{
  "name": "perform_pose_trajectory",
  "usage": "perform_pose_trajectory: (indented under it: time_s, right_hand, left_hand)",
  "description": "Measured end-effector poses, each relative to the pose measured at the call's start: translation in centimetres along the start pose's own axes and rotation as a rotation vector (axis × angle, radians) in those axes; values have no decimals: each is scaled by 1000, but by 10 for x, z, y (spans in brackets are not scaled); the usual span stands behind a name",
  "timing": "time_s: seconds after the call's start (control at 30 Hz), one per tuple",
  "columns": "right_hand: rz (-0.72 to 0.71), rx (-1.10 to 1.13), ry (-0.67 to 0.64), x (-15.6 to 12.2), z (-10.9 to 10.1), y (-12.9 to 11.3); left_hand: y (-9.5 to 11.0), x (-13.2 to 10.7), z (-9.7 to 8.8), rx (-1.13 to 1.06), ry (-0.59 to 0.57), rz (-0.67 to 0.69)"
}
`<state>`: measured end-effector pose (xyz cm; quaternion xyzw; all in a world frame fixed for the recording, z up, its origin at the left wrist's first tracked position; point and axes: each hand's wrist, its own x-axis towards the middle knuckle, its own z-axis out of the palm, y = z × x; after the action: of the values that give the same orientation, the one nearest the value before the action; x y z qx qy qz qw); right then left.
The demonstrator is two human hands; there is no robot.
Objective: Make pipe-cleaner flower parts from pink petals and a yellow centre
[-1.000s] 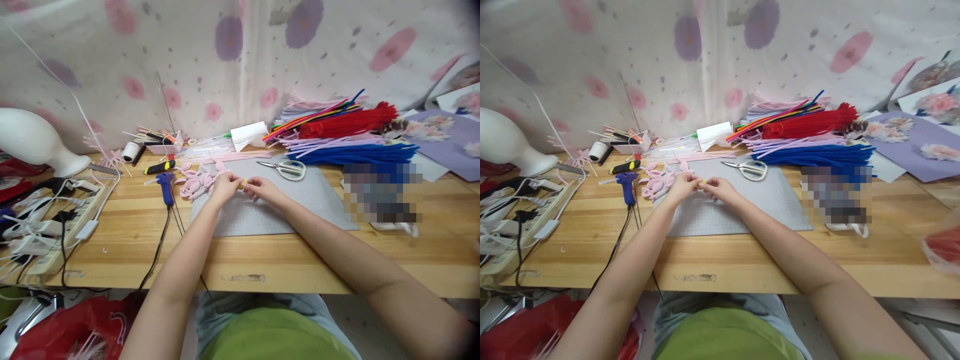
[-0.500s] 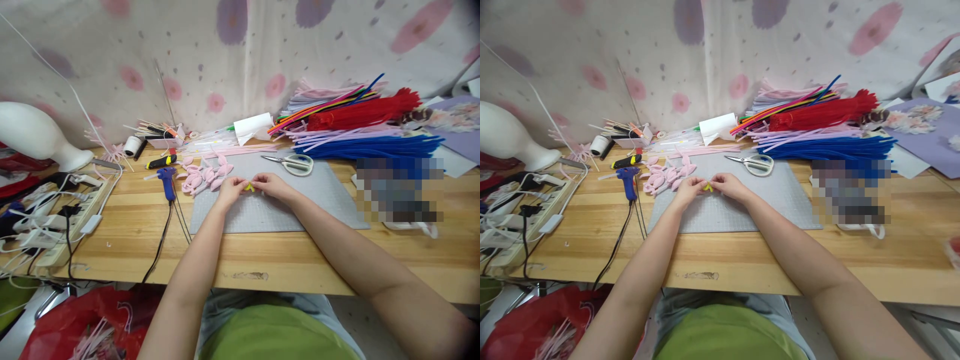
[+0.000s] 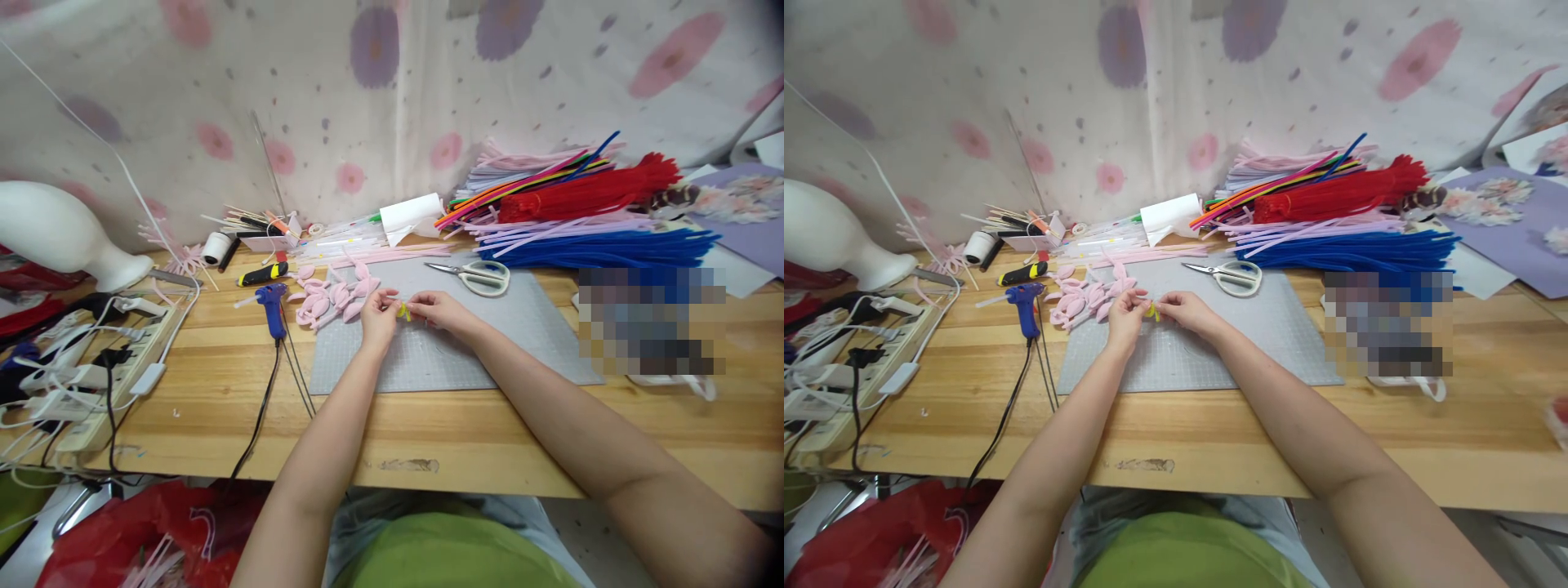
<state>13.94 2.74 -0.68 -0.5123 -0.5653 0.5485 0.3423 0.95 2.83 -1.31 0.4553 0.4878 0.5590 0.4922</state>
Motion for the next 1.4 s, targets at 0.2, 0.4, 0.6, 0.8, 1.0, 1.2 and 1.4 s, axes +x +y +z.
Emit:
perform_pose_trajectory:
  time_s: [0.2, 0.4, 0.6, 0.8, 1.0, 1.2, 1.4]
  right_hand:
    - [67, 62, 44, 3, -3, -1]
    - [146, 112, 41, 18, -19, -9]
    - [214, -202, 82, 44, -30, -15]
    - [237, -796, 79, 61, -33, -25]
    - [173, -801, 235, 57, -46, -24]
    - [-157, -360, 475, 42, -42, 4]
    - [-140, -1, 559, 34, -33, 18]
  left_hand:
    - [0, 3, 6, 2, -2, -73]
    - [14, 16, 14, 46, -61, -287]
    - [6, 32, 6, 481, -106, -24]
    - [4, 33, 6, 833, -200, 190]
    - [14, 36, 4, 791, -201, 168]
    - [64, 51, -8, 813, 10, 214]
    - [113, 122, -37, 1008, 205, 131]
